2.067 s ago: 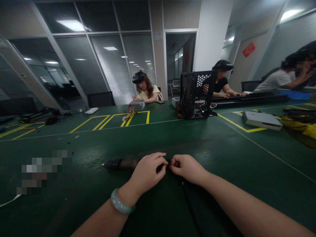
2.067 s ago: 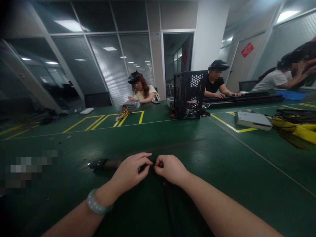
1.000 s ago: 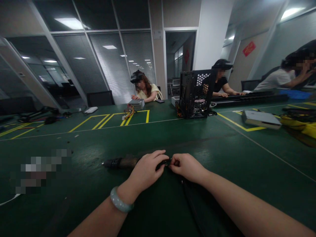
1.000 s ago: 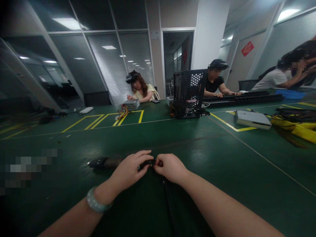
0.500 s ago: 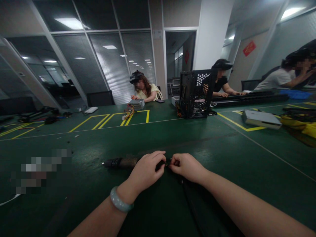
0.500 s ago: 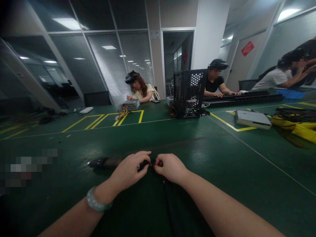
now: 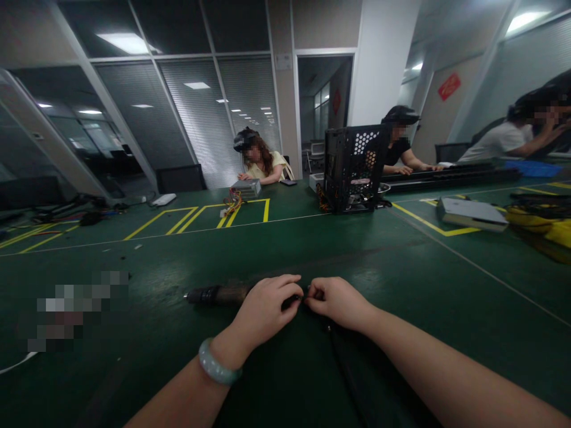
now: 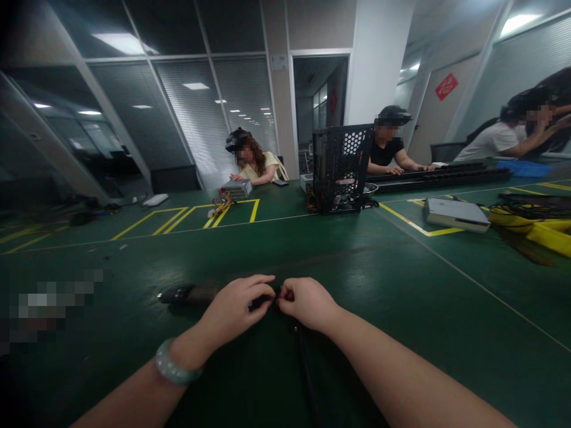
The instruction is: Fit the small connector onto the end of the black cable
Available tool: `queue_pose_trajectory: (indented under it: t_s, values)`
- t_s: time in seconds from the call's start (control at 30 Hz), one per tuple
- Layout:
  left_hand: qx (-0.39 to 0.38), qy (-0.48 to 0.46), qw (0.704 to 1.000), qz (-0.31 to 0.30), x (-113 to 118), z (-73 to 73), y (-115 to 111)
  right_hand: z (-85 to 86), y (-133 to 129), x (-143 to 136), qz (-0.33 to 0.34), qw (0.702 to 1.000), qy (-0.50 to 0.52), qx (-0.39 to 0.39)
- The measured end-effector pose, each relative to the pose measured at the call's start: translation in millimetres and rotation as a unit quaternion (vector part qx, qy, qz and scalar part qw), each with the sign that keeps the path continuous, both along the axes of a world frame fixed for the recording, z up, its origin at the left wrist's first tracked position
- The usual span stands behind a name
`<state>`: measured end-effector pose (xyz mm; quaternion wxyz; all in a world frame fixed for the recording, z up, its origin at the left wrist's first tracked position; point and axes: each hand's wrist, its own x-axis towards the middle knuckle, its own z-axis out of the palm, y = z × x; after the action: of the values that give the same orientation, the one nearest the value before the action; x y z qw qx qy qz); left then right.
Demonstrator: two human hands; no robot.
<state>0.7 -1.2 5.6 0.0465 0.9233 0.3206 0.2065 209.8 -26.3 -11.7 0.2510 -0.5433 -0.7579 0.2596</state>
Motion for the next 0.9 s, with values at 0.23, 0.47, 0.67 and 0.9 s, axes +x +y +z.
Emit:
queue_pose_trajectory:
  t_s: [0.23, 0.47, 0.67, 0.9]
  values:
    - [-0.009, -0.01, 0.999, 0.035, 1.4, -4.8, 1.5, -0.1, 0.0, 0.9, 0.001, 1.0, 0.001, -0.007]
    - [-0.004, 0.0, 0.999, 0.031, 2.2, -1.3, -0.3, 1.8, -0.7, 0.0, -0.005, 1.0, -0.003, -0.006]
    - [-0.013, 0.003, 0.999, 0.04, 0.9, -1.0, -1.0, 1.1, -0.5, -0.2, -0.004, 1.0, 0.002, -0.01]
    - [0.003, 0.001, 1.0, 0.011, 0.3, 0.0, -0.7, 0.4, -0.1, 0.2, 0.0, 1.0, 0.0, -0.001]
